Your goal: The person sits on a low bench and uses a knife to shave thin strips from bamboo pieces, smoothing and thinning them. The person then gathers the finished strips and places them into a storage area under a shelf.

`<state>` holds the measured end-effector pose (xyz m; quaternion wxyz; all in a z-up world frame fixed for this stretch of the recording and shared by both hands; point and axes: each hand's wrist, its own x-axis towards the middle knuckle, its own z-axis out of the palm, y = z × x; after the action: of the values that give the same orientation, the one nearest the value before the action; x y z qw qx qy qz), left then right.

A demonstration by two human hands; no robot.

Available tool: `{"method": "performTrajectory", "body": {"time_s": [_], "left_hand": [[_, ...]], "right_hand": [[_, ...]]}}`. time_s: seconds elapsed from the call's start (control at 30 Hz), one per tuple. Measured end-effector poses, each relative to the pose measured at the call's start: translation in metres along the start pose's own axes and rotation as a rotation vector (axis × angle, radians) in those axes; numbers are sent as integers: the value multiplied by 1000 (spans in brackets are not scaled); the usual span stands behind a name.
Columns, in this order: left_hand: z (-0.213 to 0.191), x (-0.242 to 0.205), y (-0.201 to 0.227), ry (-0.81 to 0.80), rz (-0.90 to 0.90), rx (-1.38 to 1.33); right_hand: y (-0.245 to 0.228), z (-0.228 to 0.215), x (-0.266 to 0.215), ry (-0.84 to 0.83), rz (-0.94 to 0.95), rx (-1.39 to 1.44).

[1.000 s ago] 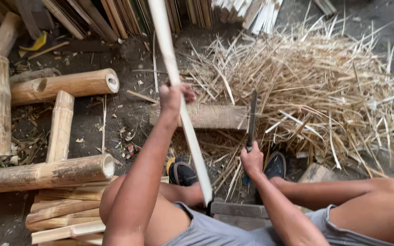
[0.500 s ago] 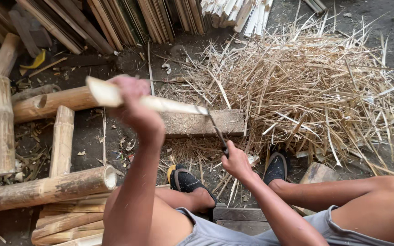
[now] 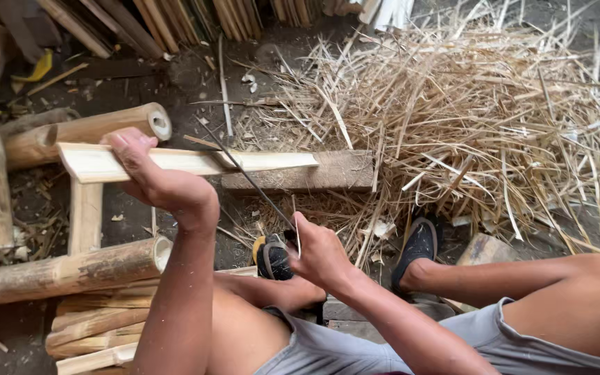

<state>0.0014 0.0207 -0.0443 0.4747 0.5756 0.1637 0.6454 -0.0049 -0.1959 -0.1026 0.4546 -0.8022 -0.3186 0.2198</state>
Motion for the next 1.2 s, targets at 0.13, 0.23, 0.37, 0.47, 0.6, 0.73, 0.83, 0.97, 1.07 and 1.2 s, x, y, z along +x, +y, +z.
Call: {"method": "performTrajectory", "body": {"time_s": [0.13, 0.23, 0.37, 0.47, 0.6, 0.73, 0.83, 0.97, 1.07, 1.2], "left_hand": [[-12, -2, -11, 8, -22, 38], [-18, -15, -13, -97, -9, -174], [-13, -14, -16, -51, 66, 63], [-11, -11, -15, -56, 71, 91], [1, -12, -14, -8, 114, 59], [-12, -8, -8, 13, -12, -39], [-13, 3, -11, 4, -19, -95], [0, -2, -10, 11, -10, 41], [4, -16, -6, 20, -65, -74], [0, -5, -6, 8, -8, -31]], "right_hand": [[11, 11, -11, -2, -109, -19], [11, 8, -8, 164, -242, -3], [16, -10, 11, 4, 212, -135], [21, -3, 4, -88, 192, -34], [45, 12, 11, 34, -67, -86], [85, 13, 48, -50, 292, -265], [93, -5, 54, -53, 249, -176], [64, -11, 19, -118, 317, -107], [64, 10, 2, 24, -66, -111], [129, 31, 51, -16, 300, -108]]}}
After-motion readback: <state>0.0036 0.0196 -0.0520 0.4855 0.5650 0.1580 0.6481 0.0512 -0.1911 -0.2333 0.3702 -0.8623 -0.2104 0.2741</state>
